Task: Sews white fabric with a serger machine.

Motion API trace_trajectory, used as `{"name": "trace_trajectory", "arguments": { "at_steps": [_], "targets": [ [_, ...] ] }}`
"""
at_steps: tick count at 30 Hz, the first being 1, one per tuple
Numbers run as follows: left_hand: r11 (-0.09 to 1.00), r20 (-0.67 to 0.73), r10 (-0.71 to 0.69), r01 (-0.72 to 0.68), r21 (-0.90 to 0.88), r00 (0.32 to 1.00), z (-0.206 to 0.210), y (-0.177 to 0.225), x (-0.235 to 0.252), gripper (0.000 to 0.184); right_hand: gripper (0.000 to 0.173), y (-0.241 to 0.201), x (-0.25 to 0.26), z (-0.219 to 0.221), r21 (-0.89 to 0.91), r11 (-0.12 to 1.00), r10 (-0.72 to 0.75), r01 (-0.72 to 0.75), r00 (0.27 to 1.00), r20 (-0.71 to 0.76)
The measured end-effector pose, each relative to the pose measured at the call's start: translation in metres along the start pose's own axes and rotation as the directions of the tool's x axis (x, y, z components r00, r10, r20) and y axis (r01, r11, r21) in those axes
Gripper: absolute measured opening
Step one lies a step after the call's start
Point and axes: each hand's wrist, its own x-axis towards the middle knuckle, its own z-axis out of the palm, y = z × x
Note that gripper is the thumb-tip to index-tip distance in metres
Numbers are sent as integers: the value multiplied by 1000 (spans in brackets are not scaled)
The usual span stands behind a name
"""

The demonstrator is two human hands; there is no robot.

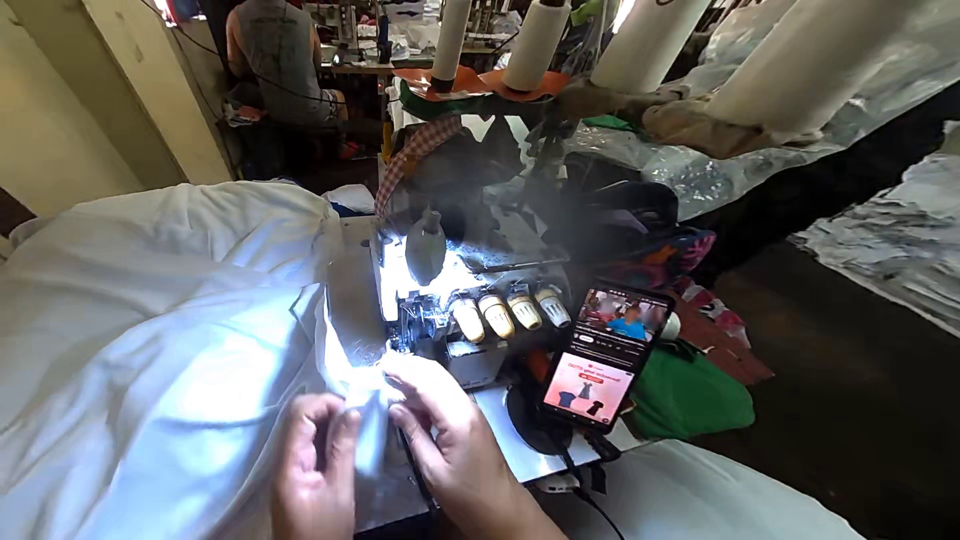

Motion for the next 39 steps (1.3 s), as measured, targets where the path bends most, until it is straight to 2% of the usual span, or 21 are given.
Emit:
{"name": "trace_trajectory", "arguments": {
  "at_steps": [2,4,7,10,12,15,19,21,22,25,27,29,32,39],
  "targets": [
    [1000,95,8,-5,-27,995,0,-1,-18,6,22,5,-4,-1,36,997,-76,74,996,47],
    [999,185,42,-39,-17,982,-2,-5,-25,13,15,11,-9,-10,-2,999,-49,49,997,63],
    [987,266,150,-158,9,952,-8,-3,-17,17,19,23,-16,-34,-117,993,36,-33,999,24],
    [977,347,215,-207,-60,913,-13,7,-4,14,18,29,-22,-49,-212,977,16,-12,1000,18],
    [978,410,210,-196,-77,888,-14,14,0,16,16,22,-28,-50,-147,989,15,-3,997,82],
    [968,494,211,-249,11,844,-17,16,4,22,17,7,-40,-47,-46,998,51,-43,981,187],
    [907,672,208,-398,139,711,-24,14,16,24,18,-19,-43,-55,66,998,-18,-1,961,275],
    [908,737,185,-401,126,651,-27,14,25,28,19,-30,-42,-64,108,994,-24,-4,967,254],
    [931,727,177,-353,95,663,-27,16,28,28,20,-33,-42,-69,101,995,-4,-19,974,227],
    [990,585,121,-138,-16,802,-22,32,27,21,16,-35,-43,-65,-50,995,89,-84,991,96],
    [998,535,54,-26,-60,843,-16,41,22,20,18,-34,-43,-59,-168,982,94,-92,996,9],
    [997,532,-8,50,-64,847,-12,45,15,20,22,-36,-41,-56,-206,978,34,-41,999,-36],
    [991,571,-84,126,-35,817,-9,53,7,21,25,-43,-39,-52,-204,978,-59,43,995,-76],
    [993,614,-59,110,-46,787,-10,55,2,20,10,-36,-35,-36,-263,951,-210,164,965,-157]
  ]
}}
